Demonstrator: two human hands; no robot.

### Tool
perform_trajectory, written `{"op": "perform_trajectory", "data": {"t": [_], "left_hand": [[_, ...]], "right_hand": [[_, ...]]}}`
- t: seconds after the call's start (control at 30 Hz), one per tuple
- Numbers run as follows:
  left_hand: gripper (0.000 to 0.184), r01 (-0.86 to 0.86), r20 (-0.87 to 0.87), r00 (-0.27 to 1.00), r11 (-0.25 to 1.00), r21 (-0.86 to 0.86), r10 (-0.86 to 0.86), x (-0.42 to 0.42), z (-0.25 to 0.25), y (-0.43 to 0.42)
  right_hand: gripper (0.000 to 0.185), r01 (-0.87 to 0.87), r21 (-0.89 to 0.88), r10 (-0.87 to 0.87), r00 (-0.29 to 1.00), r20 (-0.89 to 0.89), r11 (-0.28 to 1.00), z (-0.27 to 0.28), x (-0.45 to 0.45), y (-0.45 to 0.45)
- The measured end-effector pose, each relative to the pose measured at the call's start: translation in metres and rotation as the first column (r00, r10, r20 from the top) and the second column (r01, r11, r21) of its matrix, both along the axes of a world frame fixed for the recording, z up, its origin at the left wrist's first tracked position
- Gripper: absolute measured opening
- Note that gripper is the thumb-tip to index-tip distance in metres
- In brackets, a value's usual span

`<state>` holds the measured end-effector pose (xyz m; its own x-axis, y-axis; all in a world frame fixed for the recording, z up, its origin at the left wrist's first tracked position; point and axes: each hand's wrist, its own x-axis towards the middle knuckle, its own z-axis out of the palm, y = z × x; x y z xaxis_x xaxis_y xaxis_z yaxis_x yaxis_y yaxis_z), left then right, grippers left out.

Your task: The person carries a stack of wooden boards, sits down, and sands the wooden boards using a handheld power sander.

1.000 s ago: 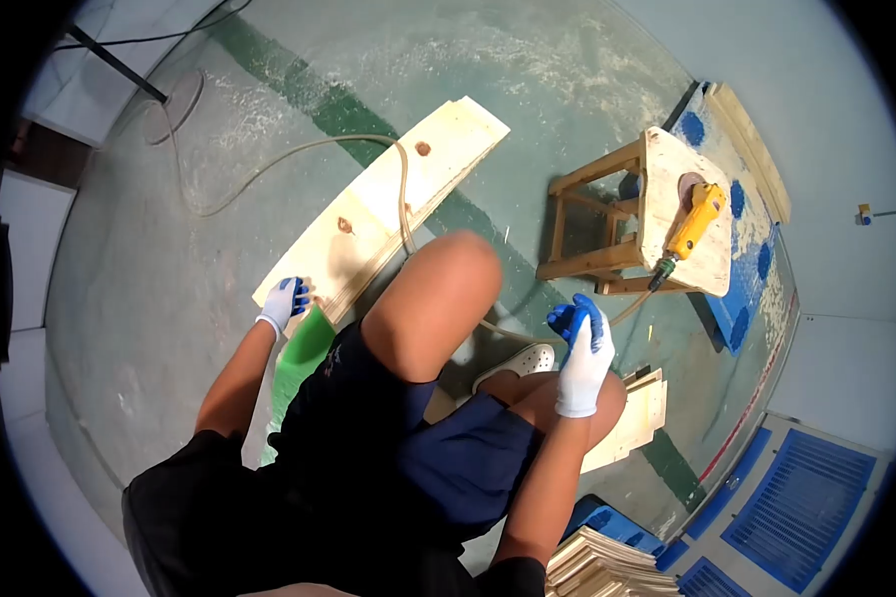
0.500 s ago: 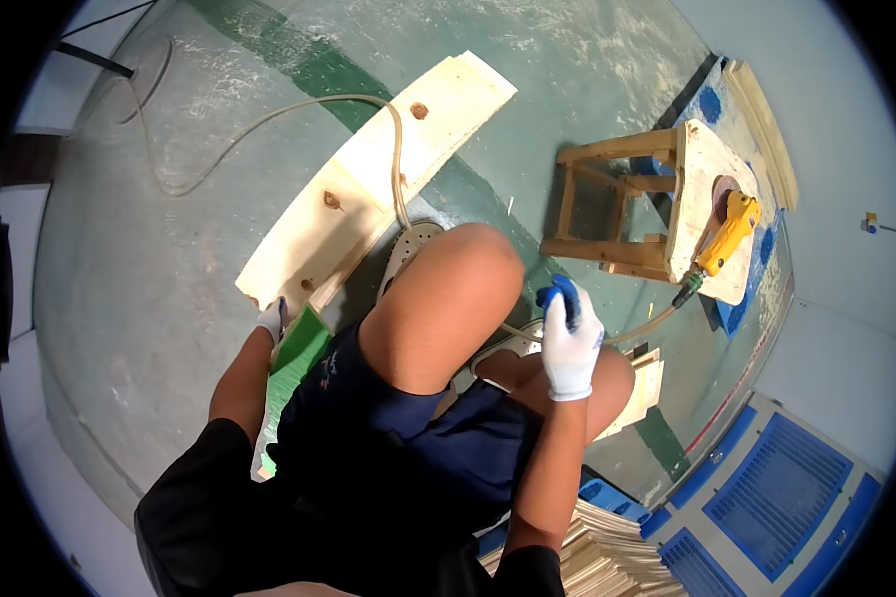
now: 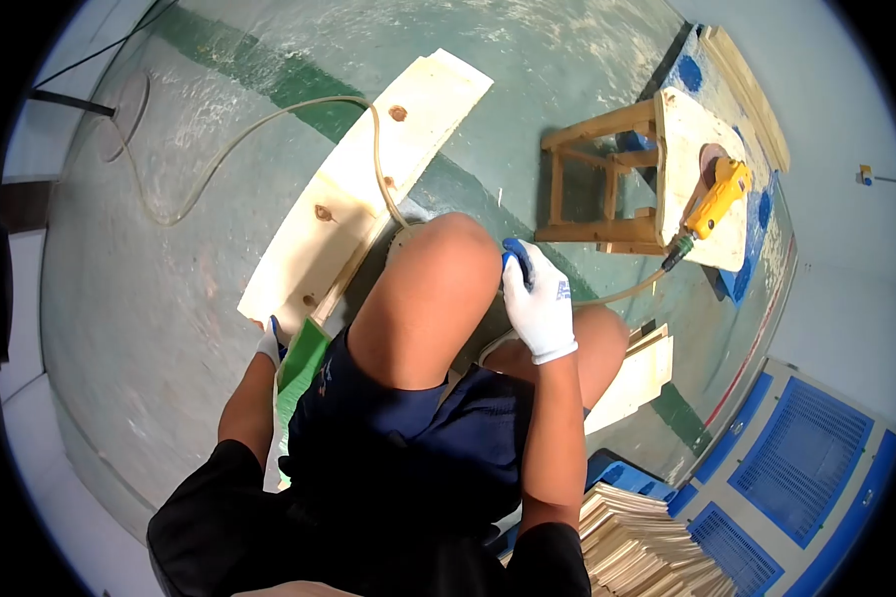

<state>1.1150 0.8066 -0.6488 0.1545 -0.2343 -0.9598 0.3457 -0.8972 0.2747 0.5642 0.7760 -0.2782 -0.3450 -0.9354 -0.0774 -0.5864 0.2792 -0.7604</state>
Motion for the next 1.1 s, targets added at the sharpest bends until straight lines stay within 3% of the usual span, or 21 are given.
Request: {"op": "perform_trajectory", "data": {"t": [0.2,0.27,0.3,0.33,0.4,0.47,0.53,0.63,0.67,0.73,0.83,0.87,0.9,0.93,0.97,1.0,1.03,1.07,1.1], "left_hand": [[0.075,-0.203,-0.258,0.957,0.940,-0.274,0.131,-0.008,0.039,0.007],[0.076,-0.213,-0.265,0.957,0.909,-0.357,0.121,-0.004,0.074,0.002],[0.079,-0.163,-0.136,0.984,0.911,-0.379,0.120,-0.005,0.092,-0.006],[0.077,-0.179,-0.211,0.974,0.852,-0.491,0.083,0.023,0.071,-0.012],[0.070,-0.172,-0.195,0.978,0.790,-0.588,0.068,0.039,0.108,-0.034],[0.067,-0.119,-0.138,0.990,0.689,-0.715,0.027,0.046,0.142,-0.063],[0.067,-0.144,-0.138,0.989,0.645,-0.751,0.060,0.053,0.190,-0.099],[0.065,-0.082,-0.094,0.996,0.559,-0.825,0.007,0.064,0.252,-0.132],[0.062,-0.073,-0.072,0.997,0.535,-0.842,0.023,0.066,0.278,-0.135],[0.062,0.032,0.047,0.999,0.509,-0.860,0.018,0.072,0.331,-0.134],[0.060,0.419,0.464,0.885,0.352,-0.837,0.049,0.122,0.410,-0.134],[0.056,0.392,0.474,0.876,0.440,-0.808,0.090,0.127,0.446,-0.118],[0.051,0.438,0.509,0.856,0.398,-0.806,0.090,0.137,0.478,-0.115],[0.046,0.481,0.543,0.835,0.355,-0.801,0.093,0.148,0.510,-0.112],[0.041,0.593,0.612,0.787,0.183,-0.784,0.072,0.176,0.534,-0.113],[0.029,0.785,0.804,0.582,0.174,-0.595,0.122,0.174,0.567,-0.099],[0.030,0.911,0.925,0.330,0.192,-0.364,0.190,0.170,0.601,-0.086],[0.033,0.831,0.887,0.450,0.315,-0.459,0.106,0.108,0.647,-0.066],[0.034,0.878,0.920,0.389,0.283,-0.387,0.050,0.088,0.679,-0.055]], "right_hand": [[0.030,0.068,-0.016,-0.067,0.996,0.067,0.998,0.001,-0.009,0.013],[0.028,0.103,-0.218,-0.105,0.994,0.000,0.970,0.008,-0.014,0.022],[0.027,0.082,-0.322,-0.129,0.983,-0.128,0.943,0.008,-0.024,0.018],[0.032,0.123,-0.365,-0.208,0.957,-0.203,0.923,0.018,-0.028,0.019],[0.040,0.106,-0.506,-0.356,0.831,-0.428,0.856,0.036,-0.066,0.013],[0.050,0.138,-0.608,-0.514,0.695,-0.503,0.782,0.065,-0.110,-0.003],[0.063,0.286,-0.627,-0.663,0.539,-0.520,0.725,0.069,-0.154,-0.024],[0.089,0.620,-0.481,-0.785,0.505,-0.359,0.619,0.044,-0.213,-0.038],[0.089,0.618,-0.498,-0.793,0.511,-0.333,0.608,0.045,-0.218,-0.032],[0.091,0.706,-0.339,-0.783,0.541,-0.307,0.622,0.028,-0.222,-0.023],[0.078,0.674,-0.310,-0.741,0.591,-0.318,0.671,0.018,-0.233,-0.026],[0.072,0.661,-0.255,-0.703,0.604,-0.375,0.705,0.019,-0.236,-0.018],[0.061,0.667,-0.167,-0.663,0.616,-0.427,0.727,0.030,-0.238,-0.017],[0.061,0.672,-0.165,-0.668,0.615,-0.419,0.722,0.038,-0.238,-0.016],[0.058,0.669,-0.156,-0.664,0.625,-0.411,0.727,0.044,-0.238,-0.013],[0.054,0.659,-0.142,-0.652,0.644,-0.401,0.739,0.044,-0.238,-0.010],[0.051,0.672,-0.185,-0.681,0.619,-0.392,0.717,0.041,-0.240,-0.011],[0.051,0.664,-0.178,-0.673,0.632,-0.385,0.726,0.039,-0.240,-0.011],[0.051,0.669,-0.177,-0.682,0.643,-0.349,0.721,0.038,-0.242,-0.009]]}}
